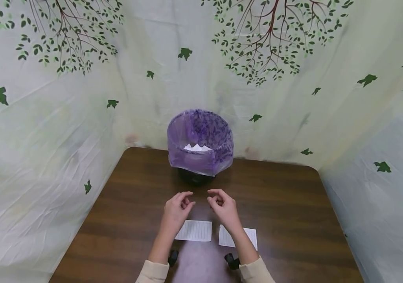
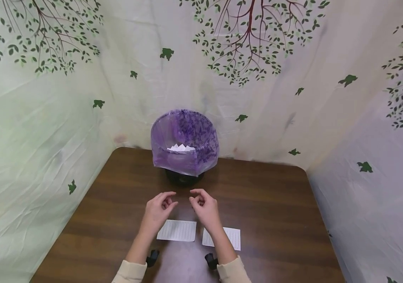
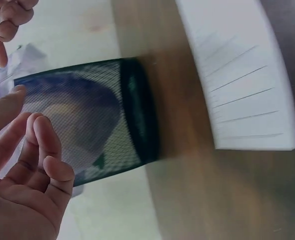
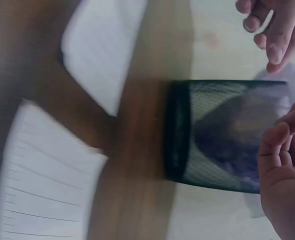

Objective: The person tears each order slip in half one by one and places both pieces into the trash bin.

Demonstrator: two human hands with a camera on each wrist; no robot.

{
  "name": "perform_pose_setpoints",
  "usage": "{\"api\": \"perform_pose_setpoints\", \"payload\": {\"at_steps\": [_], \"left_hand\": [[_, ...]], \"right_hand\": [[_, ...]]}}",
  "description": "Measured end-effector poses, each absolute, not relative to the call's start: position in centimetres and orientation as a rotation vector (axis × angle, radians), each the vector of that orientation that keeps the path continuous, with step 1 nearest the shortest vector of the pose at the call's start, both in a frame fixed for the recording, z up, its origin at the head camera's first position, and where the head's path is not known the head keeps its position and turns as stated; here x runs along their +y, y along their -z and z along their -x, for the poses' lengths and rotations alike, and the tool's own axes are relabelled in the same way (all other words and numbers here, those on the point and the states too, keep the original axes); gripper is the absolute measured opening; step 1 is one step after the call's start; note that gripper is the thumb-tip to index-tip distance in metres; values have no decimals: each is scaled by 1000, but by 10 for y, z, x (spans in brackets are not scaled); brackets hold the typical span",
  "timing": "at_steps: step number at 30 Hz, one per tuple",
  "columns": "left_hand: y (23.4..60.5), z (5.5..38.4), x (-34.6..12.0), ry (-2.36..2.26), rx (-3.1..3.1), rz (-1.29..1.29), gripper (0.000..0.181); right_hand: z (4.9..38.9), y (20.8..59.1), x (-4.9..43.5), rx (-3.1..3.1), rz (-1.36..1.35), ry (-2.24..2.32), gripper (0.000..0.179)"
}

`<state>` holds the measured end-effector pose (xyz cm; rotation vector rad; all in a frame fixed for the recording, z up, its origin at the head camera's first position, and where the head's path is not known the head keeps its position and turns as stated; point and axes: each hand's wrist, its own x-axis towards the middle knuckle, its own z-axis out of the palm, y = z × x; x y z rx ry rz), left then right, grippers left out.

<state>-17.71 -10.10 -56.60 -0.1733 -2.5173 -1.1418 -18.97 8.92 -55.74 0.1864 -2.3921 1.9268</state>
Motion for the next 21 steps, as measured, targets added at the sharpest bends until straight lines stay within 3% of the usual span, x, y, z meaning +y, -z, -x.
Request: {"api": "perform_pose_setpoints", "payload": {"at_steps": [11, 21], "left_hand": [[593, 164, -98, 1101, -2687, 102, 27], [620, 156, -100, 1030, -2933, 33, 39]], "right_hand": [[175, 594, 86, -2550, -223, -1858, 21], [164, 628, 74, -2760, -297, -1734, 25]]}}
